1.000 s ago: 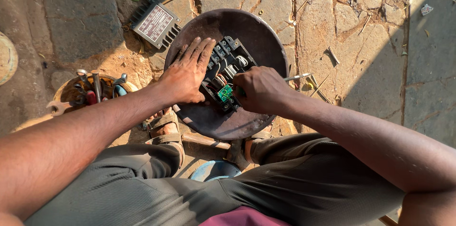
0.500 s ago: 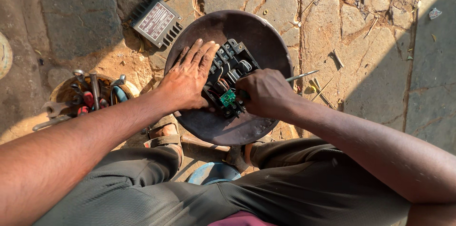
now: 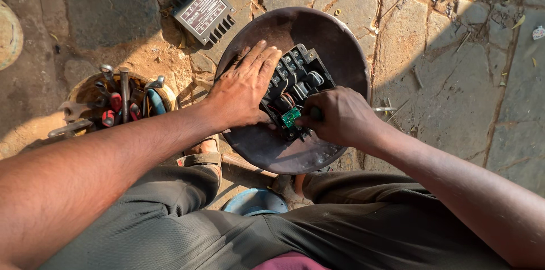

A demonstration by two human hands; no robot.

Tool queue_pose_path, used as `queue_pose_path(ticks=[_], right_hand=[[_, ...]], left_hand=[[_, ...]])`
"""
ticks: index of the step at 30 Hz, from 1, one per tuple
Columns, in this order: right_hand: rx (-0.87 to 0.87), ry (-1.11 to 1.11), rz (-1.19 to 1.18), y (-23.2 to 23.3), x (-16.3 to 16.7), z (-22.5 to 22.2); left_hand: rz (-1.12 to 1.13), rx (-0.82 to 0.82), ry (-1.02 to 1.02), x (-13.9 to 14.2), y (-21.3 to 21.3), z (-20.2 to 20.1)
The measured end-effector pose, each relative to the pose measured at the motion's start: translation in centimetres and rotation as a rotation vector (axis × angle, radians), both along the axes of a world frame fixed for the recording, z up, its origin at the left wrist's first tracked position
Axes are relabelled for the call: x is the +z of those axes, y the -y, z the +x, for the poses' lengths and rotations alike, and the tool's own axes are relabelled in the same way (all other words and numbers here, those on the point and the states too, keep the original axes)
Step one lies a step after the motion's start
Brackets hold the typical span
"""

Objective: The person uses a screwdriver to tighten screws on a black electrical component placed on a metal stool. They manipulate wires and small green connectors while seated outdoors on a paved surface.

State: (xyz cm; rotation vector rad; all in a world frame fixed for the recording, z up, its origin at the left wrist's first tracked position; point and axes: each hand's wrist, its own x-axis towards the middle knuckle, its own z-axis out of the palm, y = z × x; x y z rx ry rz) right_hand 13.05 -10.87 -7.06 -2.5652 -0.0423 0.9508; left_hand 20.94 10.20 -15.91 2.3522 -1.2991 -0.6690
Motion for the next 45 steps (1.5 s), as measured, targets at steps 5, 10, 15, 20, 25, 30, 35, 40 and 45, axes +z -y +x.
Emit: queue_pose_path(ticks=[5,10,15,20,25,30,35,40,45], right_hand=[[0.140,0.080,-0.109,-2.3,-0.9,0.4],[0.186,0.141,-0.019,-1.3,-1.7,-0.3],[0.253,0.294,0.039,-1.0,-2.6,-2.0],[0.304,0.223,-0.052,-0.9,-1.1,-4.3],[0.167,0.392,0.092,1.1,5.1,-7.8],[0.057,0.401,0.139,2.4,11.1,-14.1],[0.066,0.480,0.087,3.4,15.1,-20.4],[-0.102,0.370,0.040,7.0,16.2,-18.9],[-0.141,0.365,0.062,11.6,16.0,-15.1]], left_hand=[[-0.021,-0.002,0.050,-1.2,-0.8,0.4],[-0.050,0.020,0.013,-1.6,-0.8,-0.5],[0.003,0.000,0.010,-2.8,-1.0,-1.9],[-0.115,0.087,0.047,-2.0,-1.7,-2.9],[0.137,0.228,-0.280,5.5,-1.9,-5.5],[-0.011,0.527,-0.675,13.0,0.0,-11.6],[-0.070,0.626,-0.505,13.0,2.6,-17.9],[-0.142,0.569,-0.299,11.9,4.4,-16.9],[-0.187,0.535,-0.257,13.4,7.4,-14.0]])
